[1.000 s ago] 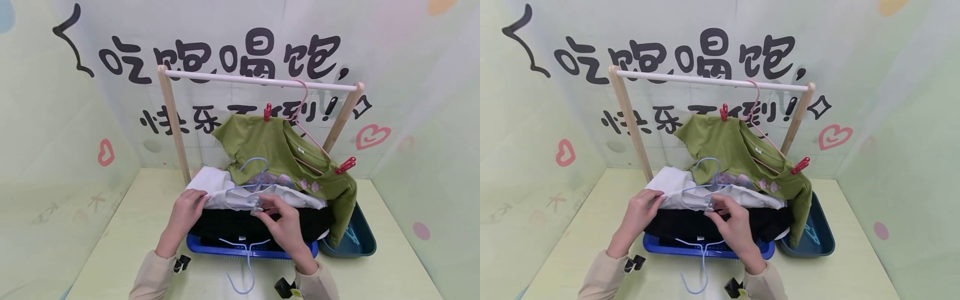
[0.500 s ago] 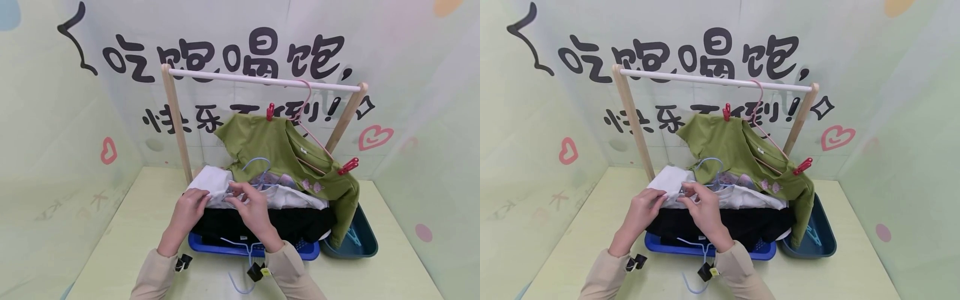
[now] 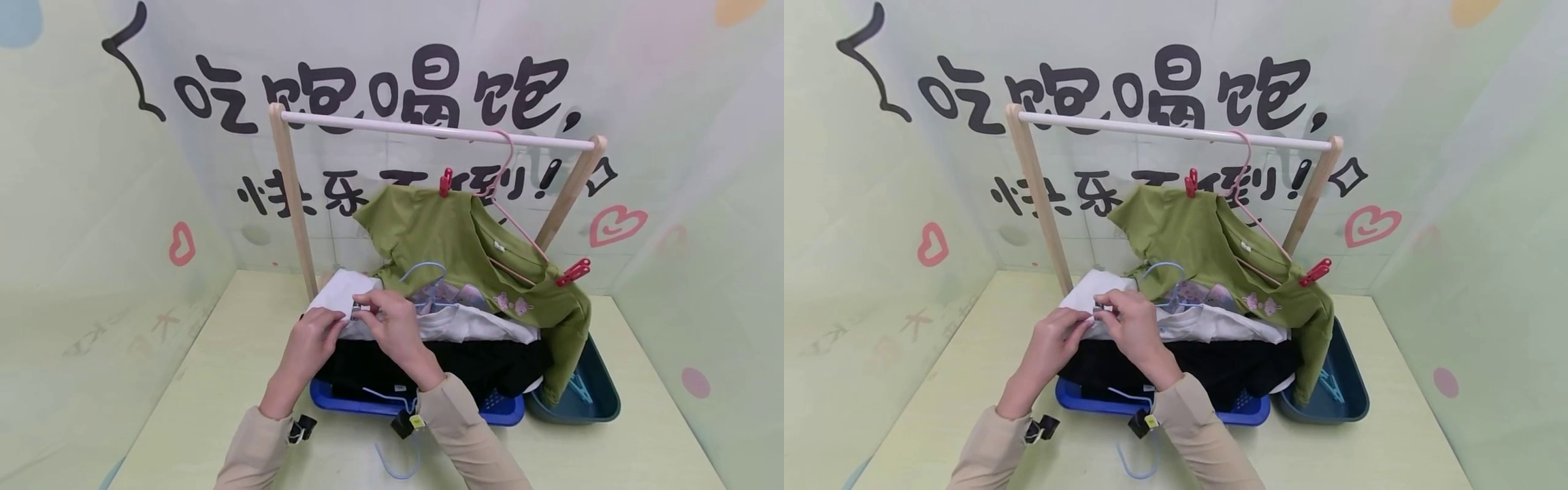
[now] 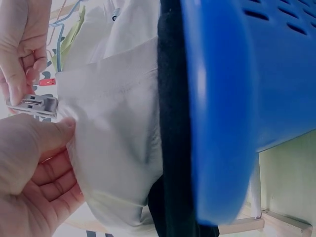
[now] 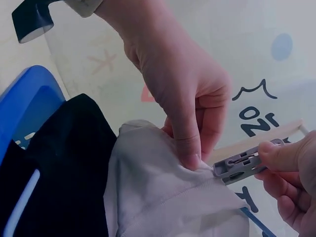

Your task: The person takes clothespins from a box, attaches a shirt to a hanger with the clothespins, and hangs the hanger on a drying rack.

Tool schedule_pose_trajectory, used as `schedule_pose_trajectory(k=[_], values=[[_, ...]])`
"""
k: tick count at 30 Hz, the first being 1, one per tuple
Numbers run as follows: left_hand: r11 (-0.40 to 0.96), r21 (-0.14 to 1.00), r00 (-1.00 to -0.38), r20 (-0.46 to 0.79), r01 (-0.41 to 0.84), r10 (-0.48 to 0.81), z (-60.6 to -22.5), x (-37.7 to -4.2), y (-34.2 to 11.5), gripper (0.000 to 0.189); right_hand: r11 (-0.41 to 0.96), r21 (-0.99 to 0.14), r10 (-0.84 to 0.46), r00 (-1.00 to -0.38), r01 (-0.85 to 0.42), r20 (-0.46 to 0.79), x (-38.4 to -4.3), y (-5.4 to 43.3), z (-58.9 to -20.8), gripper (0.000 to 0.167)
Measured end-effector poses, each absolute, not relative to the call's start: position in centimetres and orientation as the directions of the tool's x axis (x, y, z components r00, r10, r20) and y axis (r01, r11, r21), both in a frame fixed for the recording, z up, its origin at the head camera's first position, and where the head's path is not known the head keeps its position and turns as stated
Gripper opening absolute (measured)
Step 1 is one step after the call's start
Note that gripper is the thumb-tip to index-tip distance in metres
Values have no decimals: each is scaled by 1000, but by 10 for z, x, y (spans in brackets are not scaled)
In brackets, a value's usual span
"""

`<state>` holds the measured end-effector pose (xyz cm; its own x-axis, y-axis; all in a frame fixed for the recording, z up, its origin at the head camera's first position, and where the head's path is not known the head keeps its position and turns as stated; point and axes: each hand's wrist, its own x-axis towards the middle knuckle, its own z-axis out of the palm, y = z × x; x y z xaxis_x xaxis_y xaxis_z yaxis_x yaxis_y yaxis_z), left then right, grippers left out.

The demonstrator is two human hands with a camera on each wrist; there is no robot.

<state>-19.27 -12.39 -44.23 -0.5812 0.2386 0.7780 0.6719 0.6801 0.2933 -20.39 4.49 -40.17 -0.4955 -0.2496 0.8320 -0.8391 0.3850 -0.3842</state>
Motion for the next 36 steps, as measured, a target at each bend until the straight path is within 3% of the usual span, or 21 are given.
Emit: schedule_pose_trajectory(k=[6,12,18,21,28,36], values=[[670,287,-572,781,684,250,-442,-192,-124,14,387,-359,-312,-487,-849,816,-207,44,-399,19],[669,283,-572,778,687,259,-444,-193,-124,13,415,-376,-377,-533,-828,757,-206,46,-395,20],[673,278,-567,783,686,255,-445,-194,-124,14,474,-357,-434,-566,-805,701,-203,49,-394,46],[674,283,-572,780,683,252,-445,-194,-124,13,464,-368,-395,-560,-806,728,-200,54,-398,55],[673,293,-576,781,679,242,-445,-195,-124,12,416,-425,-263,-554,-804,790,-185,77,-402,34],[667,313,-585,778,676,227,-446,-197,-123,12,375,-474,-146,-556,-797,818,-172,110,-416,27]])
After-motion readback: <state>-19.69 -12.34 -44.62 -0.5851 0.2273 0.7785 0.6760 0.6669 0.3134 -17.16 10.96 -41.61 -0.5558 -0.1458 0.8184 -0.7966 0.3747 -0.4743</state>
